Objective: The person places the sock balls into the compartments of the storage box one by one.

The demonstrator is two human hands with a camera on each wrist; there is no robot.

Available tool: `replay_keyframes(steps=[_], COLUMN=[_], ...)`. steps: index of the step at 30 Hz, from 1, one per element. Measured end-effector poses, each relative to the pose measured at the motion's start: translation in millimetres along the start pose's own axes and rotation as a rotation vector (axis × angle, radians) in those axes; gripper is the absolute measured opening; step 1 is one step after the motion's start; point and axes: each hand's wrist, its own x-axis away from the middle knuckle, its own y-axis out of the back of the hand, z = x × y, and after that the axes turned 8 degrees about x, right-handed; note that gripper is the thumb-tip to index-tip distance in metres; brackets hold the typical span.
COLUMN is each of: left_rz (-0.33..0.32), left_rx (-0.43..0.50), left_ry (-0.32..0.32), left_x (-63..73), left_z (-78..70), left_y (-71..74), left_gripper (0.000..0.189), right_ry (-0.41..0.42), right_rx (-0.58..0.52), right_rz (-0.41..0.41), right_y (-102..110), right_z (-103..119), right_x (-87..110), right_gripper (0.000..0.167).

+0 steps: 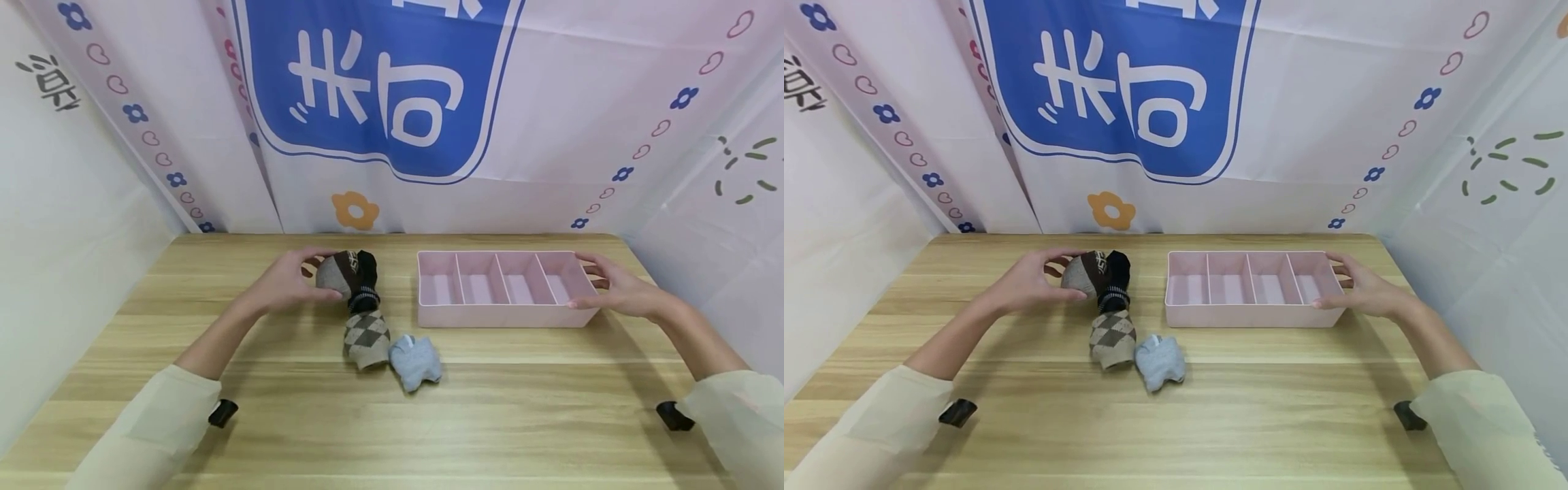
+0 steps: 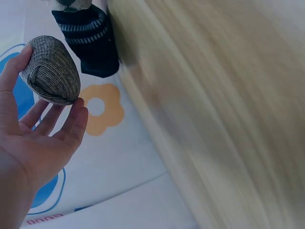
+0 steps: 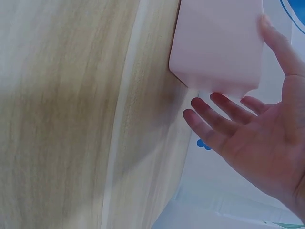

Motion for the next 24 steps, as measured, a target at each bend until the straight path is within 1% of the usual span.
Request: replay_keyframes(steps=[4,11,16,19,24], left_rz=[-0.006,-0.008,-0.005,-0.006,0.009], left_rx=[0.012,0.051,0.051,0.055,0.088], left_ry=[-0.004,-0.063,-0.063,-0.08,-0.106], left_x=[-7.1,-18.8,-24.6,-28.9,-37.0], left_z=[-8.5,-18.5,-24.4,-29.9,-41.1], left_y=[-4.5,-15.2,-21.3,-24.6,-32.7], left_gripper=[0.08,0.077,0.078,0.077,0.075], right_ry=[-0.004,-0.004,0.003,0.001,-0.007], right_rx=[-0.018,-0.033,-0.032,-0.038,-0.034], right_rz=[0.003,0.006,0.002,0.0,0.001], right_y=[0,-1,-1,-1,-2], right_z=[-1,-1,-2,-3,-3], right_x=[1.0,1.5,0.2,-0.2,0.9], right_gripper=[0.1,0.1,0.099,0.098,0.098])
